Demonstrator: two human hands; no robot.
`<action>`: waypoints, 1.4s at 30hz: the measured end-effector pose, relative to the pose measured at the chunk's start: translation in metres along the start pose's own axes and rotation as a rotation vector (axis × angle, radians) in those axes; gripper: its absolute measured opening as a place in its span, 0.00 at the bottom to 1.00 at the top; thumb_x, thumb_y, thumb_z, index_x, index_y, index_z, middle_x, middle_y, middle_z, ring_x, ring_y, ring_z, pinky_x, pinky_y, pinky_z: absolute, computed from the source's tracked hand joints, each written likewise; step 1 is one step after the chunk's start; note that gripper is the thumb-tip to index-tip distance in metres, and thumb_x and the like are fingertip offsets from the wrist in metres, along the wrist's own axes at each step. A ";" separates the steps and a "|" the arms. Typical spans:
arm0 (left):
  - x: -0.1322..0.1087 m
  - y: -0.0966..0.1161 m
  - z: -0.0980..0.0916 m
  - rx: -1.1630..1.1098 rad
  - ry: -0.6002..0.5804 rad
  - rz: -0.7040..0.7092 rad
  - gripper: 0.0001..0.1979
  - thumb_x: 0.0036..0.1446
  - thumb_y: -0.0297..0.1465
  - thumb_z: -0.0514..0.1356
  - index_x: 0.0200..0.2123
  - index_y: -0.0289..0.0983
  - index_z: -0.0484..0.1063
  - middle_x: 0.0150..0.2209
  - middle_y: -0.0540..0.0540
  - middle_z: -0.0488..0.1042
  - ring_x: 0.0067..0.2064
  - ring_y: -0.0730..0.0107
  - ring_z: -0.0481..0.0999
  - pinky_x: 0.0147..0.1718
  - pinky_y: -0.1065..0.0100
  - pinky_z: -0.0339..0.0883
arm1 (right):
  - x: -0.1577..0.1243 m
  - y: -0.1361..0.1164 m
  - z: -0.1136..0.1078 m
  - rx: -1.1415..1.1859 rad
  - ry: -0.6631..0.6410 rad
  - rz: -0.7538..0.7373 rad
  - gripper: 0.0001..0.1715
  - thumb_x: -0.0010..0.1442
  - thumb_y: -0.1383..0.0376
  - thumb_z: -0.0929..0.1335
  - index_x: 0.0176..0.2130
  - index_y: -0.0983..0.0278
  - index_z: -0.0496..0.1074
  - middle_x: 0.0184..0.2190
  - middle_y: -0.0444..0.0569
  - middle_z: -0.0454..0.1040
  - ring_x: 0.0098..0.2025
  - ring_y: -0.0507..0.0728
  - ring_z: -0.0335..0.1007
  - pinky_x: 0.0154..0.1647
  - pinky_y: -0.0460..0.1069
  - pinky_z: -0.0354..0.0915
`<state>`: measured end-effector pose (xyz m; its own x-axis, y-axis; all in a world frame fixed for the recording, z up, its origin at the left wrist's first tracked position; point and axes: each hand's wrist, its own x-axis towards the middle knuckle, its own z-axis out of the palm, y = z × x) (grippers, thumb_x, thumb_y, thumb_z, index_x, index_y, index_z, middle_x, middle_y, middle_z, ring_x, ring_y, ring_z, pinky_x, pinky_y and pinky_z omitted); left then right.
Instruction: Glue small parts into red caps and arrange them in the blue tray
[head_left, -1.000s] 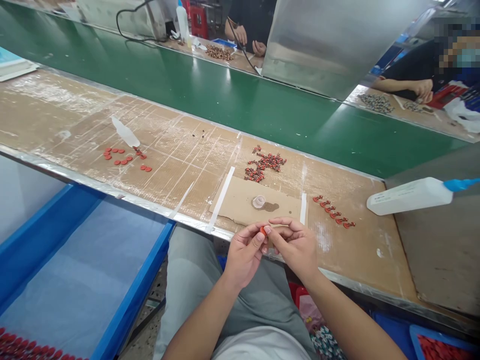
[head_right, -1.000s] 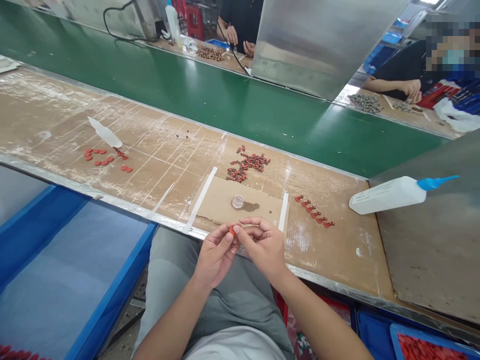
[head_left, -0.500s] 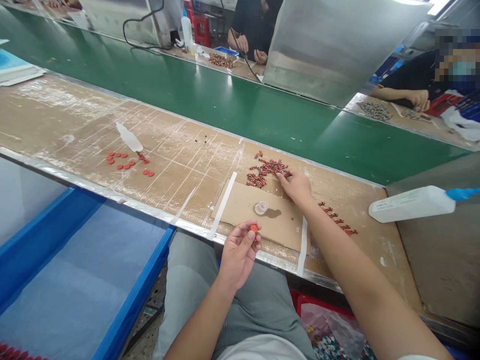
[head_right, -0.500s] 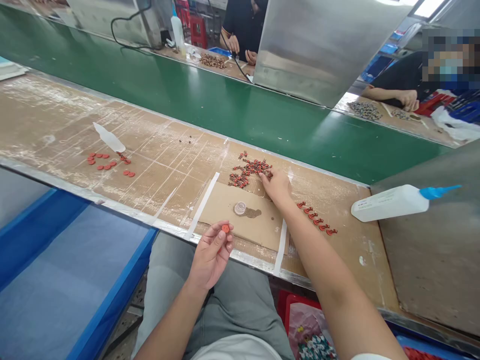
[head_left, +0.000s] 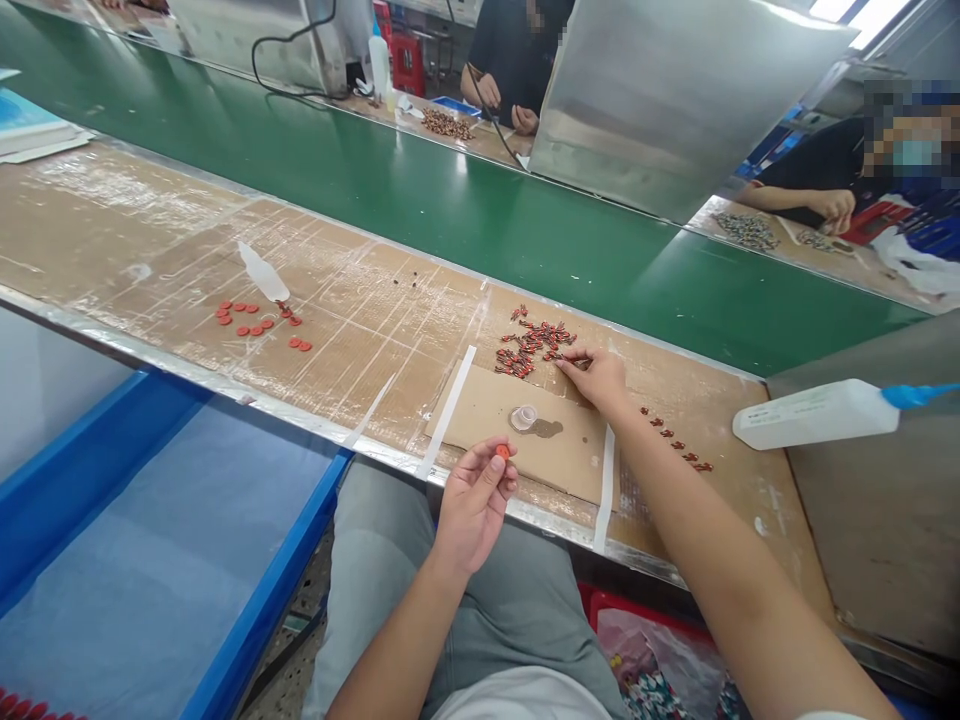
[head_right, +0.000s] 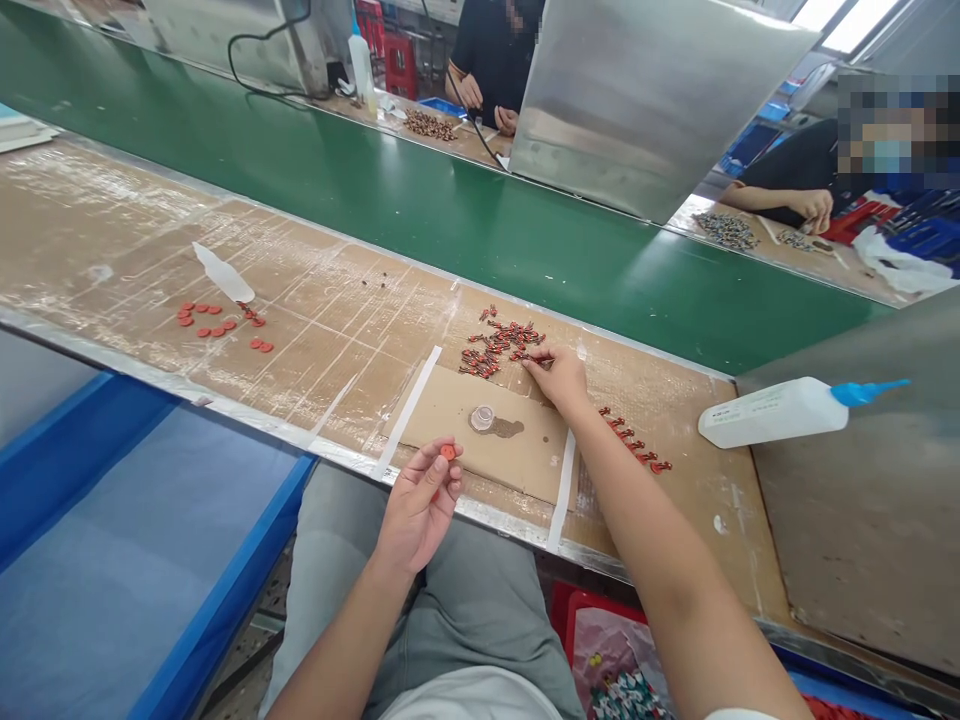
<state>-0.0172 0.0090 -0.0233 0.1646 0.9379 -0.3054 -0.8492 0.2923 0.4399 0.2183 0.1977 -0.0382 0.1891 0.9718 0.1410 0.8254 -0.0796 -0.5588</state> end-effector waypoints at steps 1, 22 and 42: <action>-0.001 0.000 0.000 -0.005 0.001 -0.002 0.11 0.55 0.28 0.67 0.43 0.36 0.78 0.41 0.47 0.76 0.34 0.81 0.73 0.35 0.78 0.68 | -0.004 0.000 -0.001 0.020 0.006 -0.022 0.19 0.50 0.53 0.73 0.37 0.63 0.80 0.30 0.50 0.80 0.30 0.56 0.73 0.37 0.52 0.68; -0.002 0.004 0.003 -0.012 0.007 0.006 0.12 0.54 0.27 0.68 0.43 0.36 0.78 0.40 0.47 0.77 0.35 0.81 0.75 0.38 0.78 0.72 | -0.052 -0.028 -0.034 -0.074 -0.365 -0.427 0.07 0.57 0.60 0.72 0.36 0.57 0.80 0.34 0.44 0.82 0.34 0.57 0.79 0.39 0.51 0.72; -0.001 0.000 0.002 -0.023 0.027 -0.001 0.11 0.54 0.28 0.68 0.42 0.36 0.77 0.41 0.46 0.79 0.35 0.80 0.76 0.39 0.76 0.72 | -0.120 -0.046 -0.012 0.480 0.208 -0.145 0.15 0.54 0.55 0.74 0.40 0.61 0.80 0.37 0.49 0.82 0.33 0.57 0.78 0.36 0.52 0.75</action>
<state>-0.0163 0.0082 -0.0208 0.1526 0.9321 -0.3286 -0.8604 0.2889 0.4198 0.1643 0.0819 -0.0194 0.2330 0.8969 0.3758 0.5240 0.2097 -0.8255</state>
